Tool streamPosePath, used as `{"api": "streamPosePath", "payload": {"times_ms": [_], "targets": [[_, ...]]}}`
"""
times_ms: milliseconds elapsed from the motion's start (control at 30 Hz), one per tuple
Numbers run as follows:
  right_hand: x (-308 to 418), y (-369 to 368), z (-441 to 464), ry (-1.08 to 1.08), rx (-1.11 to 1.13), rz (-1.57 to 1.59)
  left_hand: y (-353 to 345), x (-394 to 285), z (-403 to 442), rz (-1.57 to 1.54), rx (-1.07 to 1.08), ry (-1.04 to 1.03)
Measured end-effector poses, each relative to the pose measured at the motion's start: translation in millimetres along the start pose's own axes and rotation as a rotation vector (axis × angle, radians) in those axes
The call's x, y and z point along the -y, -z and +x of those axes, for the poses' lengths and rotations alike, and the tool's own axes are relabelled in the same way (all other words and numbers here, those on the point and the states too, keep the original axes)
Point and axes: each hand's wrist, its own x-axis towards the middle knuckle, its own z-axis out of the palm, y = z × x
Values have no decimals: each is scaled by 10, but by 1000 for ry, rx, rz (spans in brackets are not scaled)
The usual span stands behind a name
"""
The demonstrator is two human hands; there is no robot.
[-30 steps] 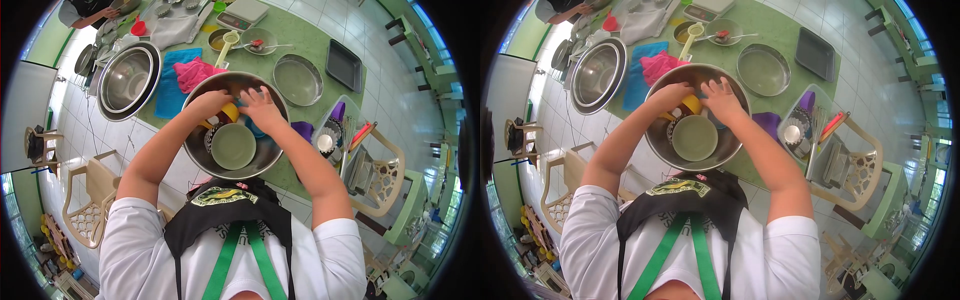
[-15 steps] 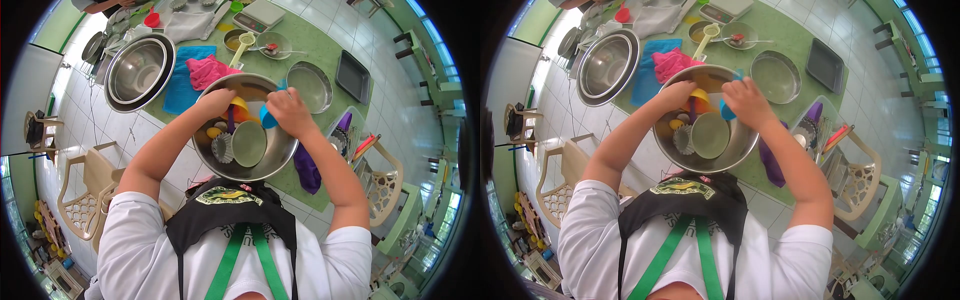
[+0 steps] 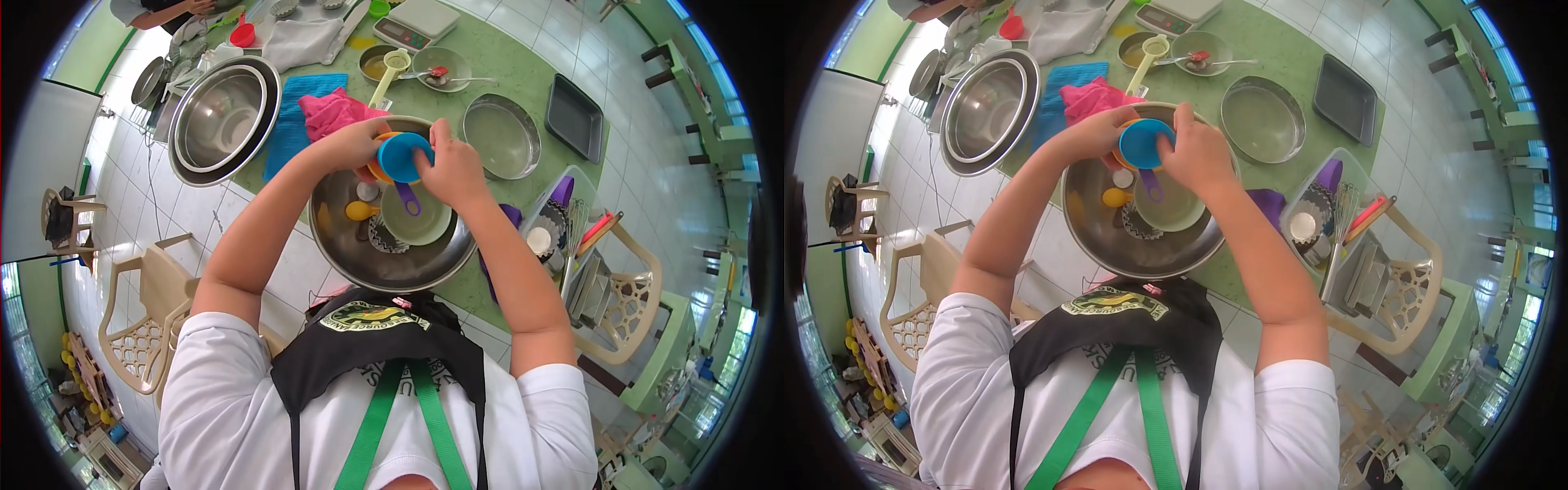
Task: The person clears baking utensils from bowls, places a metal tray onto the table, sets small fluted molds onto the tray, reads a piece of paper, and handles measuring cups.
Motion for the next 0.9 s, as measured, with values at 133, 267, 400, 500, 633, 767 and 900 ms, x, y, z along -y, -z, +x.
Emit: {"api": "streamPosePath", "payload": {"times_ms": [133, 267, 400, 500, 633, 767, 900], "targets": [[7, 36, -66, -373, 253, 156, -55, 142, -16, -232, 152, 12], [-274, -149, -169, -624, 405, 564, -3, 505, -15, -573, 217, -33], [-648, -527, -331, -488, 170, 511, -257, 818, -26, 587, 8, -314], [-284, -169, -401, -633, 196, 710, -614, 1000, 8, 958, -159, -409], [-273, 293, -565, -672, 99, 972, -789, 961, 194, 867, -194, -255], [-701, 916, -995, -784, -138, 730, -689, 974, 296, 730, -66, -235], [-1730, 1428, -1519, -830, -368, 67, -564, 736, 44, 833, -133, -106]]}}
